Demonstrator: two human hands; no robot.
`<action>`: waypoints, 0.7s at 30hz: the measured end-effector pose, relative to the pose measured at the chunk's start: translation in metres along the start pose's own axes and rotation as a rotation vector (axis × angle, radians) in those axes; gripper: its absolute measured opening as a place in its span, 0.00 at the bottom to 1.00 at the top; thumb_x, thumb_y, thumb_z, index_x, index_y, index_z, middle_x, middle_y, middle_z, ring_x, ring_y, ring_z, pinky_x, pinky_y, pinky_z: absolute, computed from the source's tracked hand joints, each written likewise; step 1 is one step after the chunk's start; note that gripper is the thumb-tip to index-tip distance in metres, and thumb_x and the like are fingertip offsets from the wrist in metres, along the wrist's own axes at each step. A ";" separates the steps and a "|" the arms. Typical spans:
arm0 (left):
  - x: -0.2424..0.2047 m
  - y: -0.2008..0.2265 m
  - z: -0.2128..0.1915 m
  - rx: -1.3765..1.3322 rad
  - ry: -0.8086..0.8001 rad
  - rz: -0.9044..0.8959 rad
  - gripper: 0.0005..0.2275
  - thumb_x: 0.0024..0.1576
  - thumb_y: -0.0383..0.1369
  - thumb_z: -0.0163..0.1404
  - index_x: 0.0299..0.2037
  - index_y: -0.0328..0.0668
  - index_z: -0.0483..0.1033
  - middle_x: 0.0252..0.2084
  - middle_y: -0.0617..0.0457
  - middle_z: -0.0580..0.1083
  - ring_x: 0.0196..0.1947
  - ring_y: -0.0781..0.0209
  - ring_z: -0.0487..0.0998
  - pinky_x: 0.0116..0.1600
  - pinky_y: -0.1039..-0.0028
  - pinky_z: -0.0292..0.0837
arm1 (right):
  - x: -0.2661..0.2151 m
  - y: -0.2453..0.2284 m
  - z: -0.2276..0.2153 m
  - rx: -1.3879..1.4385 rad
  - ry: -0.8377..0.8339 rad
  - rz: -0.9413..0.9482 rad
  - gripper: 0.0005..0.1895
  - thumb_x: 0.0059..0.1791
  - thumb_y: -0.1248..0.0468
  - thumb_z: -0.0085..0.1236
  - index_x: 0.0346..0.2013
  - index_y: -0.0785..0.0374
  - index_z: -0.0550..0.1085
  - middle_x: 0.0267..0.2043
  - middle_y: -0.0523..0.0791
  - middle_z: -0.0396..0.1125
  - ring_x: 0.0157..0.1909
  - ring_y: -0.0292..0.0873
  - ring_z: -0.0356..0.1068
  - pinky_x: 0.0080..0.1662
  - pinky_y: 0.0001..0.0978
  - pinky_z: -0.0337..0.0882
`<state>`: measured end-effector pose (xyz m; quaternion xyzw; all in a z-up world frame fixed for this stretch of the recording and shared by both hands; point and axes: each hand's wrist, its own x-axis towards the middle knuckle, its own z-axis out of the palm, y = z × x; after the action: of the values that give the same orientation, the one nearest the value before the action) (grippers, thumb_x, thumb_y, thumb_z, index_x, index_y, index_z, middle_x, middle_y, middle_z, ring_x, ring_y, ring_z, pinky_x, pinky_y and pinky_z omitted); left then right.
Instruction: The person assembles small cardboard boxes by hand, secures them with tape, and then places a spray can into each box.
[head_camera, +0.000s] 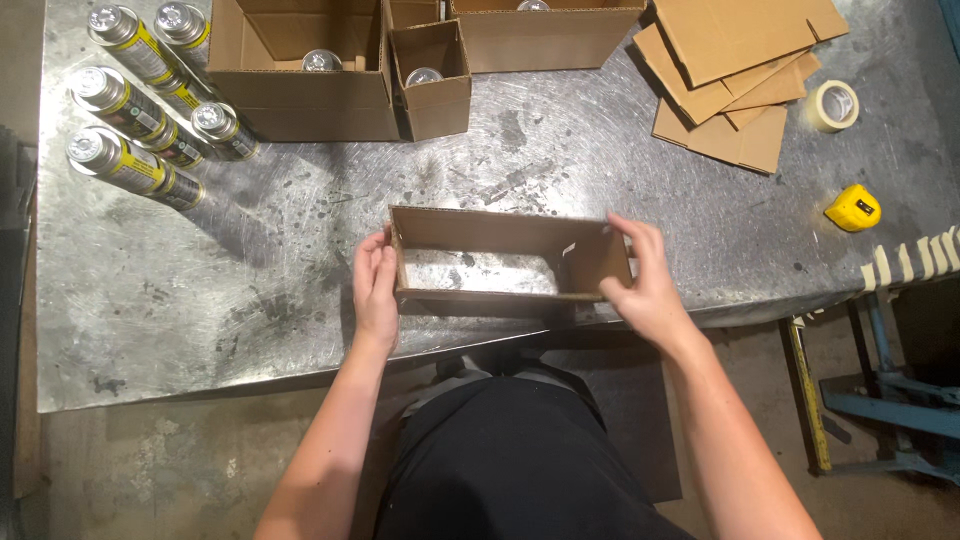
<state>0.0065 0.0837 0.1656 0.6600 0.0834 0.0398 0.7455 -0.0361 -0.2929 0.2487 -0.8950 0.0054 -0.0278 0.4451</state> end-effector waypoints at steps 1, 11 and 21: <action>0.002 0.003 0.000 0.000 -0.001 -0.002 0.24 0.77 0.44 0.48 0.74 0.32 0.66 0.79 0.27 0.69 0.85 0.33 0.62 0.87 0.43 0.51 | 0.001 -0.017 -0.002 -0.001 0.000 0.002 0.52 0.41 0.81 0.57 0.82 0.60 0.67 0.72 0.53 0.59 0.77 0.63 0.64 0.72 0.60 0.70; 0.007 0.003 -0.012 -0.115 -0.103 0.050 0.20 0.71 0.40 0.54 0.69 0.44 0.66 0.84 0.33 0.64 0.85 0.35 0.63 0.87 0.43 0.54 | 0.003 0.012 0.016 -0.112 0.117 0.065 0.32 0.46 0.75 0.60 0.66 0.61 0.71 0.64 0.52 0.61 0.66 0.62 0.70 0.65 0.56 0.75; 0.009 0.018 -0.023 0.117 -0.269 0.102 0.18 0.62 0.28 0.64 0.63 0.39 0.82 0.83 0.28 0.64 0.86 0.29 0.61 0.88 0.41 0.52 | 0.000 -0.045 0.001 -0.287 -0.113 0.298 0.40 0.50 0.62 0.63 0.80 0.52 0.71 0.72 0.52 0.58 0.79 0.71 0.65 0.74 0.71 0.71</action>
<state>0.0126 0.1104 0.1797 0.7050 -0.0489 -0.0161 0.7073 -0.0366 -0.2646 0.2841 -0.9387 0.1165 0.0895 0.3118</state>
